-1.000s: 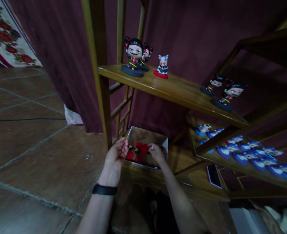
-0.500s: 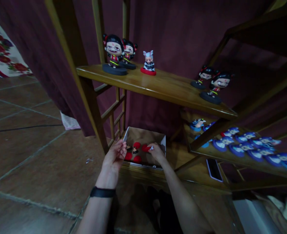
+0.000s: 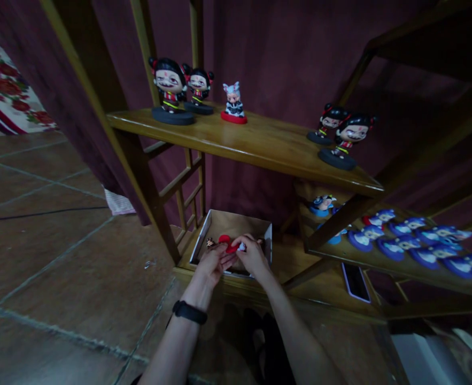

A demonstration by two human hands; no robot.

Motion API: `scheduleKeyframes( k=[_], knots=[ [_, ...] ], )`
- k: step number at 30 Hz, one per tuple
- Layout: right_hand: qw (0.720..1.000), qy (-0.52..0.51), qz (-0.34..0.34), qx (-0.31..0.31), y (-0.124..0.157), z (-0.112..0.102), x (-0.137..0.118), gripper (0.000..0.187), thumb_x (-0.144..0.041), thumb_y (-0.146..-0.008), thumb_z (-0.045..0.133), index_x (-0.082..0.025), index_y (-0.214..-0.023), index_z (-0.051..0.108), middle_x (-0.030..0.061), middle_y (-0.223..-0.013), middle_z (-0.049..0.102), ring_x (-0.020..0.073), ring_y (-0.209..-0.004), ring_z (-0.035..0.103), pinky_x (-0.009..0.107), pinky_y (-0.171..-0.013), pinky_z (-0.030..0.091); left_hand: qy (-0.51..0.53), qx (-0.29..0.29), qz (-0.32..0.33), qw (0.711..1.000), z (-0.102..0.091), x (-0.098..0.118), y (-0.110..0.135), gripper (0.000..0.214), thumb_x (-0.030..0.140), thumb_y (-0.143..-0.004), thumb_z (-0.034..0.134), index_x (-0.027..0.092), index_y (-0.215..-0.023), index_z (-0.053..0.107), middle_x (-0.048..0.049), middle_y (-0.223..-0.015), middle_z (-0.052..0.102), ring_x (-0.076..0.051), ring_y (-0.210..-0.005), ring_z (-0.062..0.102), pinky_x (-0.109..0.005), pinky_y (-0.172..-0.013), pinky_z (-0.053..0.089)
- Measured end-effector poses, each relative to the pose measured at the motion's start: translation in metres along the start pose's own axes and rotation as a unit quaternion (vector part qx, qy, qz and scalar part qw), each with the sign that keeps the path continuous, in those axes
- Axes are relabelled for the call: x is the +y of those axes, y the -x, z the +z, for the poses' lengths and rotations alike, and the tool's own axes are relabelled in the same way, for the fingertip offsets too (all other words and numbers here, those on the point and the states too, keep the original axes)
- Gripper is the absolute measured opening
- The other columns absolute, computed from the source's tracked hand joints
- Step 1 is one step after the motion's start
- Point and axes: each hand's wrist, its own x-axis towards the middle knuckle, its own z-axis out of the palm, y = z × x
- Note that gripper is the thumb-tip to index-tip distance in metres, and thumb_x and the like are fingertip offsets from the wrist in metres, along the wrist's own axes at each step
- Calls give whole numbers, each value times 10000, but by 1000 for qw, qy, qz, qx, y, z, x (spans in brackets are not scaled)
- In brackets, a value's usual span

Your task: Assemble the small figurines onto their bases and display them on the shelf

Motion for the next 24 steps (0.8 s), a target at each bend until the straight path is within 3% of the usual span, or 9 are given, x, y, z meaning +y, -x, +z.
scheduleKeyframes(
  k=[4,7,9,11,13,15,19,24],
  knots=[
    [999,-45,-17,-7,2,1,-2,266,-72,-640,459,-227,-790,614,-1,-892,544,139,-833,525,272,-776,418,16,5,55,998,-1,-1,-2,212,-8,-692,566,126,-856,572,-65,-708,654,-160,-614,645,-321,-623,535],
    [986,-146,69,41,0,-4,8,141,-198,-661,543,-216,-785,606,-9,-767,551,140,-719,526,287,-704,444,25,22,82,996,-5,2,-4,221,-35,-688,554,119,-846,575,-68,-710,656,-144,-593,637,-313,-624,542],
    [944,-275,157,90,-2,-7,16,144,-279,-673,563,-207,-796,586,-13,-694,543,135,-649,524,279,-621,457,27,30,99,994,-8,4,-5,213,-39,-693,543,111,-840,578,-77,-711,654,-140,-591,634,-304,-613,545],
    [879,-414,212,108,-3,-9,21,130,-285,-679,558,-201,-778,572,2,-701,565,142,-674,553,280,-611,480,33,33,105,993,-10,4,-7,206,-37,-694,538,108,-835,579,-82,-716,651,-141,-588,632,-302,-597,548],
    [824,-512,225,93,-3,-8,23,89,-243,-672,558,-201,-750,572,20,-756,598,150,-755,583,304,-684,509,44,35,100,993,-9,3,-7,196,-30,-696,536,108,-830,578,-84,-724,650,-138,-571,627,-311,-586,551],
    [795,-561,217,80,-3,-6,21,76,-209,-665,569,-202,-740,580,22,-794,620,153,-809,594,342,-775,513,52,35,91,994,-8,1,-7,193,-27,-697,531,109,-828,575,-84,-729,650,-139,-560,626,-321,-577,553],
    [792,-579,176,82,-3,-3,11,134,-193,-620,654,-190,-747,614,21,-883,644,152,-864,594,368,-859,487,46,29,85,995,-6,-2,-6,216,-34,-694,529,113,-846,576,-80,-717,657,-141,-574,633,-300,-571,549],
    [832,-513,191,92,-1,-7,6,261,-235,-594,698,-199,-849,654,11,-930,649,107,-797,587,251,-736,482,49,17,82,995,-6,0,-5,200,-20,-711,536,103,-859,589,-97,-732,665,-150,-596,638,-305,-591,547]
  ],
)
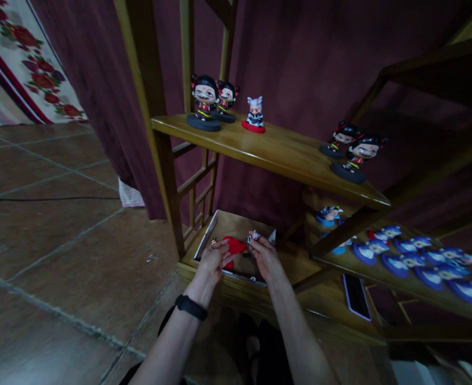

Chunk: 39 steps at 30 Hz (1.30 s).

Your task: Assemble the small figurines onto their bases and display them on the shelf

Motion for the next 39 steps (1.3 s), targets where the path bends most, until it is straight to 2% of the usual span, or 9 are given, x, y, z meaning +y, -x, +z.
scheduleKeyframes(
  k=[3,8,16,31,36,39],
  knots=[
    [999,44,-4,-15,2,1,0,324,-266,-603,692,-199,-917,647,8,-891,652,105,-745,584,239,-685,471,16,-12,3,1000,1,2,2,171,-13,-717,544,94,-839,597,-103,-732,665,-160,-611,643,-308,-598,548],
    [991,111,-66,-23,4,8,3,332,-280,-628,670,-210,-950,631,0,-895,655,120,-788,591,261,-756,469,25,-26,0,999,4,4,8,115,31,-704,600,96,-798,615,-97,-707,666,-156,-614,640,-263,-576,535],
    [966,233,-110,-32,-4,6,13,363,-324,-654,637,-196,-993,617,30,-933,670,164,-843,615,320,-802,489,13,-38,8,999,4,4,12,116,76,-669,654,110,-779,640,-69,-678,672,-130,-614,630,-246,-615,511],
    [939,307,-147,-42,-8,-1,15,324,-316,-685,608,-234,-999,620,24,-910,688,174,-804,636,319,-738,521,4,-58,19,998,3,1,10,245,51,-532,750,110,-758,675,-56,-708,691,-129,-654,635,-248,-689,514],
    [917,348,-190,-46,-8,-3,16,287,-290,-694,604,-265,-979,627,18,-927,669,175,-816,622,320,-741,512,2,-50,22,998,2,1,11,202,75,-534,759,106,-717,677,-52,-675,685,-125,-637,634,-239,-669,523],
    [894,390,-215,-51,-5,-2,12,273,-275,-712,585,-262,-981,628,28,-936,644,172,-826,611,309,-748,500,2,-45,15,999,2,1,11,139,63,-572,733,99,-694,676,-53,-656,680,-115,-613,630,-221,-634,526]
  ],
)
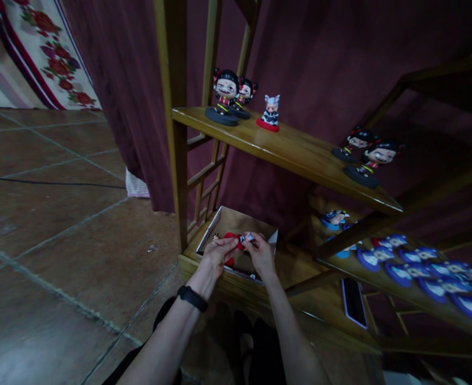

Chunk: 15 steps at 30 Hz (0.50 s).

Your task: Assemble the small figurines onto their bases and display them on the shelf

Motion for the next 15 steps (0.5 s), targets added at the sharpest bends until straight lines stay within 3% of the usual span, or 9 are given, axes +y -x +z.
scheduleKeyframes(
  k=[8,15],
  knots=[
    [991,111,-60,-34,3,-8,-18,247,-272,-757,538,-283,-990,619,12,-920,609,159,-854,586,277,-760,466,1,3,-24,1000,-3,1,-4,77,61,-616,701,99,-677,673,-51,-617,665,-111,-577,620,-214,-594,528],
    [995,92,-42,-17,2,-7,-14,226,-274,-750,549,-273,-962,628,8,-897,623,158,-830,589,280,-756,465,-10,11,35,999,3,-3,4,69,61,-622,692,105,-670,670,-37,-628,662,-99,-589,609,-220,-633,527]
  ],
)
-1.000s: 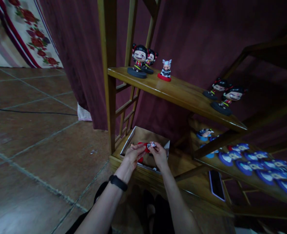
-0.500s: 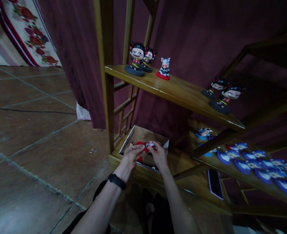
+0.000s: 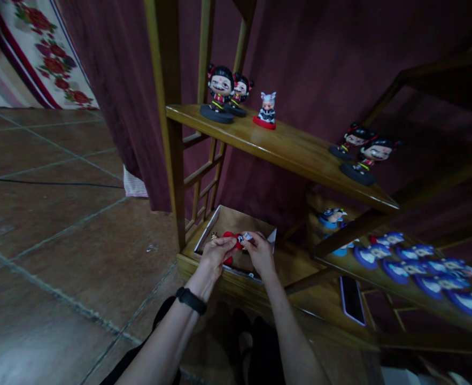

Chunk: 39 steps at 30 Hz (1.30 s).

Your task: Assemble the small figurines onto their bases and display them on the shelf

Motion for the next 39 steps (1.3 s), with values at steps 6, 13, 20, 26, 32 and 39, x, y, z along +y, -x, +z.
scheduleKeyframes(
  k=[6,13,20,26,32,39],
  knots=[
    [999,11,-30,-37,3,-6,-11,228,-232,-752,540,-274,-955,635,3,-918,624,143,-824,586,262,-755,453,-24,-24,-35,999,-7,6,1,94,92,-595,723,109,-666,665,-50,-648,668,-117,-611,623,-241,-637,523],
    [996,-9,-57,-70,4,-10,-21,229,-207,-769,520,-269,-961,630,3,-940,618,148,-864,577,261,-793,429,-66,-53,-49,995,-11,13,2,186,160,-559,759,118,-724,685,-72,-730,694,-131,-658,636,-233,-645,499],
    [995,-26,-64,-71,7,-9,-25,245,-200,-774,506,-274,-973,628,6,-935,613,148,-879,571,266,-806,431,-70,-36,-30,996,-10,8,1,204,168,-540,765,116,-718,681,-73,-722,691,-135,-657,632,-220,-620,488],
    [981,-194,19,2,6,3,-13,403,-251,-718,585,-265,-1119,543,19,-1017,615,152,-919,572,311,-854,445,-19,-32,6,999,-3,4,2,194,135,-556,752,119,-723,656,-51,-720,682,-116,-653,624,-228,-652,504],
    [950,-303,73,-32,4,7,-6,306,-288,-692,607,-232,-993,607,26,-1039,634,163,-960,577,335,-892,439,22,-10,18,1000,1,3,2,146,96,-612,711,118,-737,640,-42,-699,677,-113,-644,627,-239,-685,512],
    [938,-332,89,-40,5,4,-13,230,-305,-706,596,-226,-920,625,19,-980,664,171,-927,589,356,-884,441,64,-80,-94,990,-6,9,2,165,70,-683,643,151,-827,634,-53,-774,681,-133,-712,643,-292,-741,516]
  ],
)
